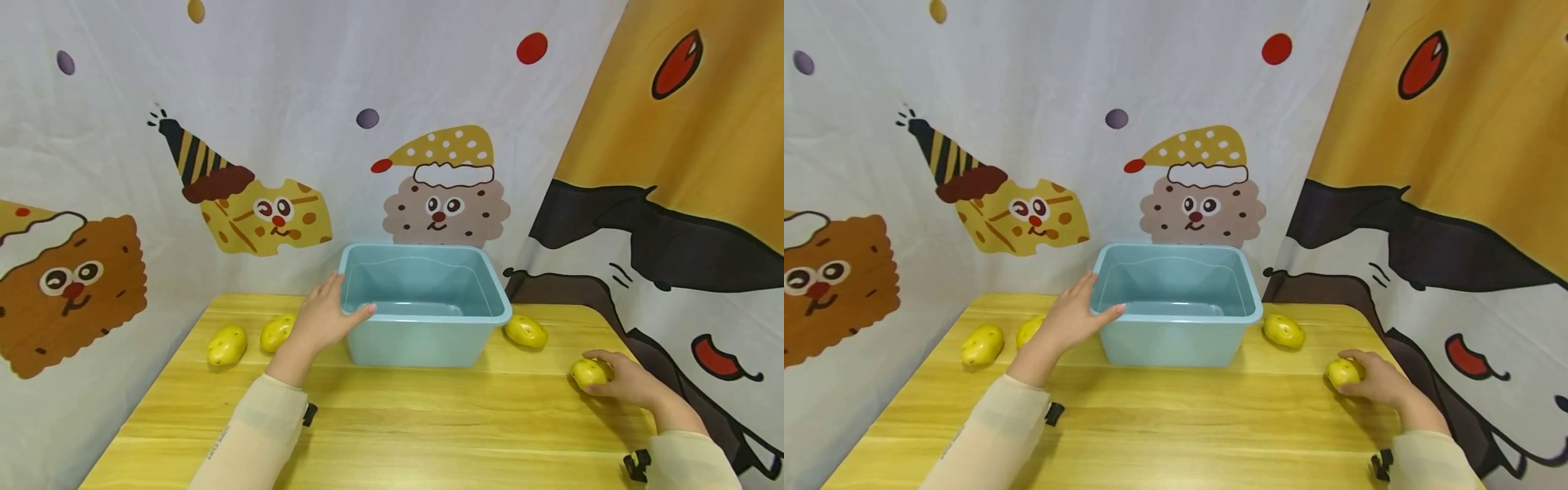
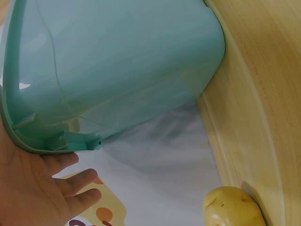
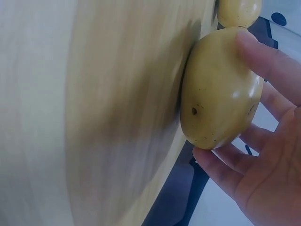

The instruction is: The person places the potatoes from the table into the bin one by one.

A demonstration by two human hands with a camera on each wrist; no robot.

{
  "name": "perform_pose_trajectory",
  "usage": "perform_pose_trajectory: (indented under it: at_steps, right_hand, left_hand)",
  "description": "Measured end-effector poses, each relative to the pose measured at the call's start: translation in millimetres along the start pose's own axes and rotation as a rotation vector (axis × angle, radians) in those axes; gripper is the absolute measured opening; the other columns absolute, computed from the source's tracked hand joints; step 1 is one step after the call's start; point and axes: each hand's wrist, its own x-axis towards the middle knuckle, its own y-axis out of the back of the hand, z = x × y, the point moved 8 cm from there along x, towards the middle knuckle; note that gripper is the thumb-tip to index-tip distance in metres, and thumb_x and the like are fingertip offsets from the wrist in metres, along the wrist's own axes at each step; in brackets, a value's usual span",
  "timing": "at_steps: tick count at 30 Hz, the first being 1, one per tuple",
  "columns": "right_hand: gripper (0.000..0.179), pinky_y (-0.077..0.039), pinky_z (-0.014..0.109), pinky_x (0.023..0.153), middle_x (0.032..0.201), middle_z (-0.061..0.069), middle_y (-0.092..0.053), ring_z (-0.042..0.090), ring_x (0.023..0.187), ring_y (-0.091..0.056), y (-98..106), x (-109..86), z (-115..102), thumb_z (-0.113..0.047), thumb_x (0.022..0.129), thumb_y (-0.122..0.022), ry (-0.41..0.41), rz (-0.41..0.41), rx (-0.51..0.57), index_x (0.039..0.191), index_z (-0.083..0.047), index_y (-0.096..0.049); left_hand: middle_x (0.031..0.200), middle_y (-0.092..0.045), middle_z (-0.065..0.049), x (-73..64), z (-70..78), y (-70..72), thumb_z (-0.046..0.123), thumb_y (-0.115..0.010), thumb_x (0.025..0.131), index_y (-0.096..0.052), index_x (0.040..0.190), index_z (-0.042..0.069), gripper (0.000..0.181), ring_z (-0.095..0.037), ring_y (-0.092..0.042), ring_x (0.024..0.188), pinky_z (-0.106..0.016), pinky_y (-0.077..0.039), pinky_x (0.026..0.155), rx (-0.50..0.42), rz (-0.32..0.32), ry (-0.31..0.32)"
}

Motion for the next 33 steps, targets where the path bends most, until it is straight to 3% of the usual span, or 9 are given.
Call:
perform_pose_trajectory:
  at_steps: [10, 22, 33]
  right_hand:
    - [0.077, -0.046, 0.059, 0.086, 0.131, 0.035, -0.053, 0.047, 0.112, -0.054, 0.2, -0.8, 4.1, -0.032, 0.076, -0.087, -0.062, -0.026, 0.007, 0.134, 0.005, -0.052]
    - [0.074, -0.049, 0.051, 0.081, 0.118, 0.027, -0.06, 0.035, 0.1, -0.058, -3.5, 1.0, 9.5, -0.039, 0.075, -0.087, -0.115, -0.041, 0.026, 0.129, 0.0, -0.054]
    - [0.068, -0.048, 0.044, 0.077, 0.113, 0.02, -0.06, 0.029, 0.095, -0.056, 1.1, -2.3, -1.2, -0.035, 0.076, -0.088, -0.111, -0.035, 0.037, 0.125, -0.001, -0.055]
  left_hand:
    - [0.166, -0.017, -0.016, 0.0, -2.1, -3.2, 0.08, -0.048, 0.086, -0.02, 0.159, 0.003, 0.11, -0.045, -0.025, 0.146, -0.062, -0.02, 0.116, 0.007, -0.001, 0.001]
    - [0.165, -0.017, -0.017, 0.1, -2.2, -3.0, 0.082, -0.047, 0.085, -0.02, 0.159, 0.002, 0.111, -0.046, -0.026, 0.145, -0.063, -0.021, 0.116, 0.017, 0.005, -0.005]
    - [0.165, -0.017, -0.017, 0.6, -1.5, -2.8, 0.075, -0.052, 0.088, -0.02, 0.159, 0.002, 0.107, -0.046, -0.024, 0.146, -0.063, -0.02, 0.116, 0.007, 0.003, 0.001]
